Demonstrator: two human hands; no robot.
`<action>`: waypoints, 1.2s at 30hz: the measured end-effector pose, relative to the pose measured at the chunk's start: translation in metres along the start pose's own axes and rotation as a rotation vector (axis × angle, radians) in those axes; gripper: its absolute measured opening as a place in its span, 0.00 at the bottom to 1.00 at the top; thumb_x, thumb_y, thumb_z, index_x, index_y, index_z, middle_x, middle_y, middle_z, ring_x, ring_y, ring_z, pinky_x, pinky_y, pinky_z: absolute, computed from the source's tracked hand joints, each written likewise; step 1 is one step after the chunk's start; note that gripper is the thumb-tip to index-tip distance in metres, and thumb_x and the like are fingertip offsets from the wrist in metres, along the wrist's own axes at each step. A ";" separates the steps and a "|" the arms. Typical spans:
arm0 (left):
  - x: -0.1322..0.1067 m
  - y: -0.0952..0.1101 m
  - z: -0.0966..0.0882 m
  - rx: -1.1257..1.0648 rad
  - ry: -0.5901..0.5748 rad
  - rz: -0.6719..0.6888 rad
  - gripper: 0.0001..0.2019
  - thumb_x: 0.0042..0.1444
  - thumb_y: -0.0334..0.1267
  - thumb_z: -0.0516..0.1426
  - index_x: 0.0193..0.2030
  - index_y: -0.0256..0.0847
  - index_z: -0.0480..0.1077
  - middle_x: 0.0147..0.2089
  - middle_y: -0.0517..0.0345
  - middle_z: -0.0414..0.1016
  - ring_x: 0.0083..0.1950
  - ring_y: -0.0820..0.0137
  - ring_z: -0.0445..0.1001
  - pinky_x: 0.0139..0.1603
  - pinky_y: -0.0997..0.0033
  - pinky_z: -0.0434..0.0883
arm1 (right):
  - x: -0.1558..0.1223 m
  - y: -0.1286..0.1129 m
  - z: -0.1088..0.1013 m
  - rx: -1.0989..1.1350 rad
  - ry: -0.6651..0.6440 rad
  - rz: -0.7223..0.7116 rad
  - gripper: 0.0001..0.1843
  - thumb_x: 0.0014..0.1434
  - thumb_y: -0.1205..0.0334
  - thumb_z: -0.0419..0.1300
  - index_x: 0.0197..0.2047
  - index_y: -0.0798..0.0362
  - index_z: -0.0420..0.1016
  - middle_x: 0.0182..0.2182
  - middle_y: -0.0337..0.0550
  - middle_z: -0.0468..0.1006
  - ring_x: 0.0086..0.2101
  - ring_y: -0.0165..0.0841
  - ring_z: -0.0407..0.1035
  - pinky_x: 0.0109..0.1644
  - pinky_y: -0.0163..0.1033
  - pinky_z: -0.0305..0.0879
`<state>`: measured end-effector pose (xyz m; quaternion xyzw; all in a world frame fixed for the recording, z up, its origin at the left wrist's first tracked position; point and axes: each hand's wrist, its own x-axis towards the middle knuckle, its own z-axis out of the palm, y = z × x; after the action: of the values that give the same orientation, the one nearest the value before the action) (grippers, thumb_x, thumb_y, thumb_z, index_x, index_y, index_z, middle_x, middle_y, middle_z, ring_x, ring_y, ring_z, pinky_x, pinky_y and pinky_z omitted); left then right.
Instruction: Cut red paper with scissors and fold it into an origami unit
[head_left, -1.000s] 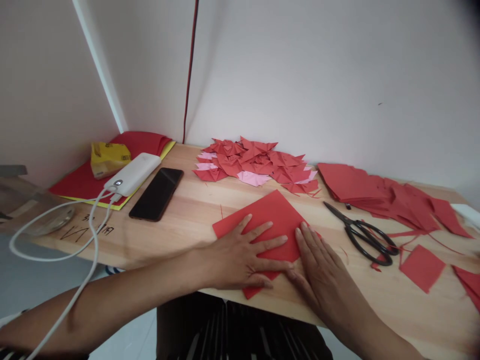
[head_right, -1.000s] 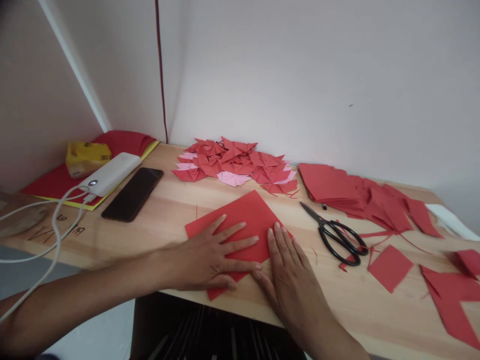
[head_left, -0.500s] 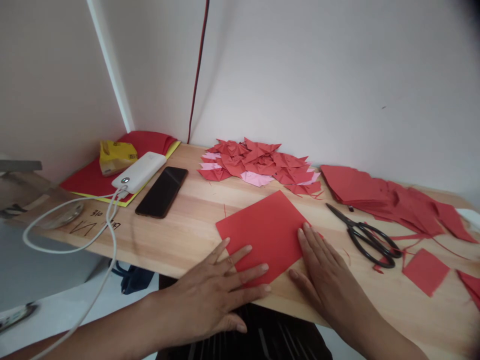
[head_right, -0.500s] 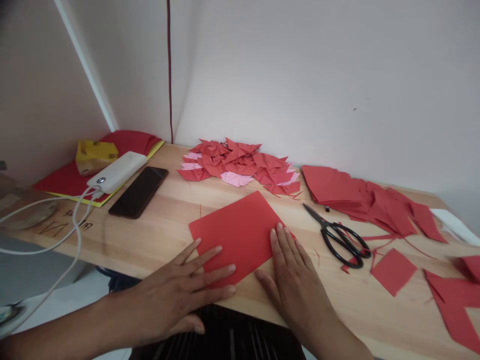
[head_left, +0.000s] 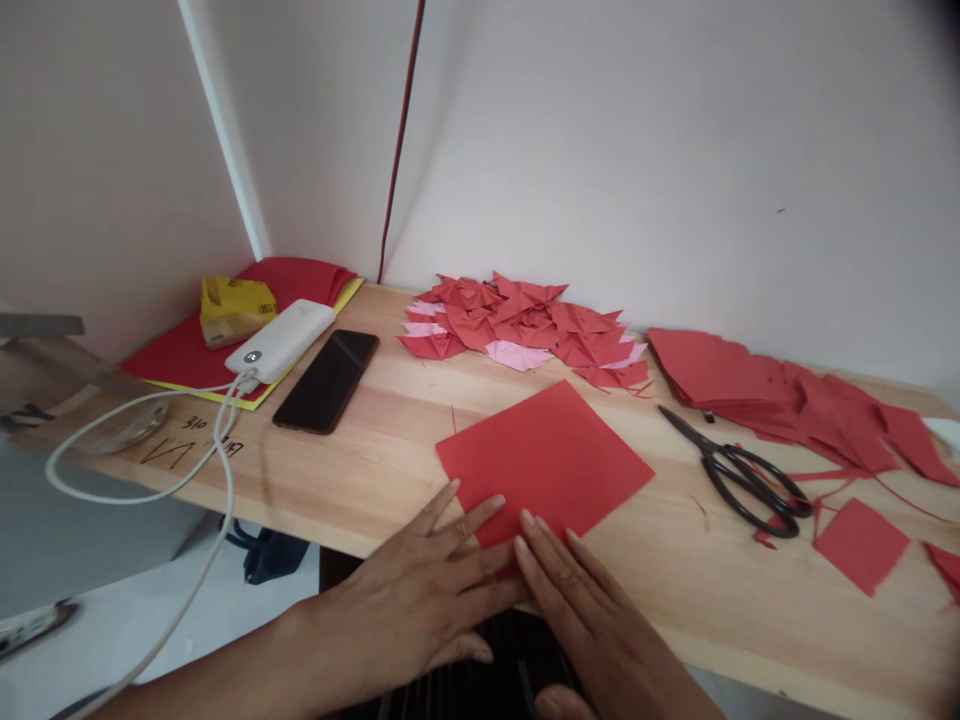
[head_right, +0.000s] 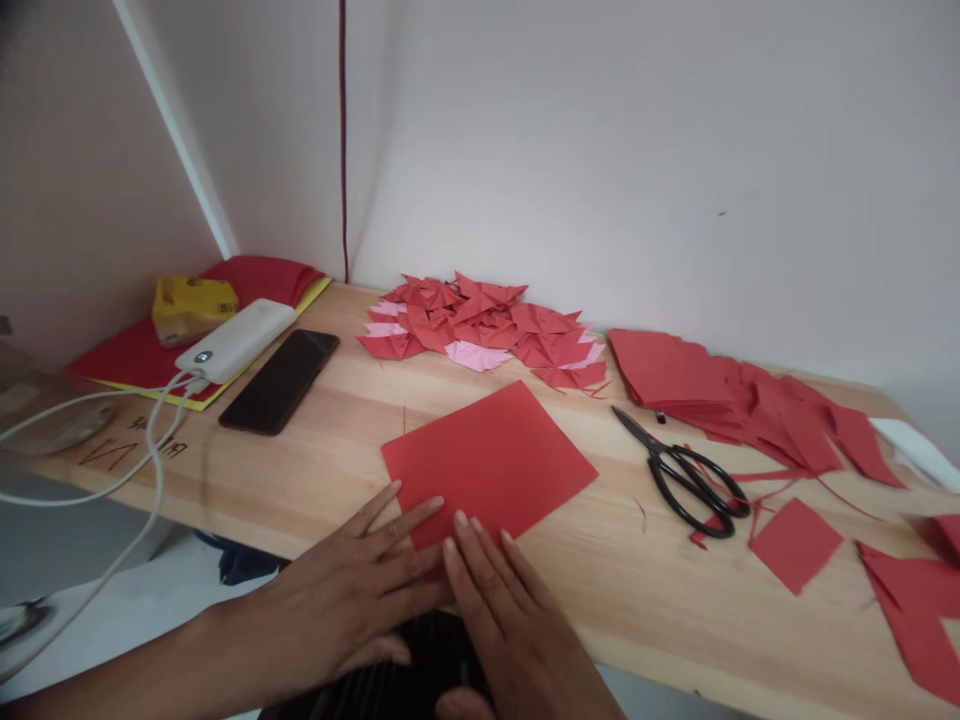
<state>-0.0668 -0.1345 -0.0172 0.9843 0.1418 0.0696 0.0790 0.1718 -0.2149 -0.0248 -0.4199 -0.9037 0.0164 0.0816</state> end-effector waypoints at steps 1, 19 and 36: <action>0.000 0.000 0.001 -0.001 0.003 -0.002 0.30 0.61 0.51 0.53 0.68 0.49 0.52 0.71 0.62 0.52 0.74 0.62 0.37 0.72 0.49 0.31 | -0.001 0.000 0.002 -0.032 0.004 0.017 0.52 0.60 0.48 0.54 0.71 0.63 0.26 0.68 0.58 0.50 0.65 0.42 0.49 0.65 0.46 0.54; -0.015 0.012 0.001 0.071 0.051 -0.038 0.25 0.61 0.39 0.55 0.66 0.45 0.58 0.69 0.64 0.57 0.73 0.64 0.42 0.72 0.51 0.26 | -0.046 0.082 0.004 -0.327 0.130 0.351 0.38 0.68 0.49 0.41 0.72 0.60 0.31 0.66 0.61 0.56 0.63 0.47 0.55 0.63 0.58 0.52; -0.016 0.015 0.010 0.116 0.057 -0.070 0.24 0.63 0.37 0.53 0.66 0.47 0.57 0.71 0.69 0.51 0.74 0.65 0.40 0.71 0.52 0.22 | -0.009 0.007 -0.002 -0.096 -0.004 -0.039 0.42 0.64 0.49 0.50 0.72 0.58 0.36 0.66 0.46 0.58 0.64 0.37 0.52 0.64 0.47 0.53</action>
<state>-0.0757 -0.1550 -0.0265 0.9793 0.1822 0.0863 0.0199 0.1830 -0.2171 -0.0248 -0.4056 -0.9117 -0.0279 0.0596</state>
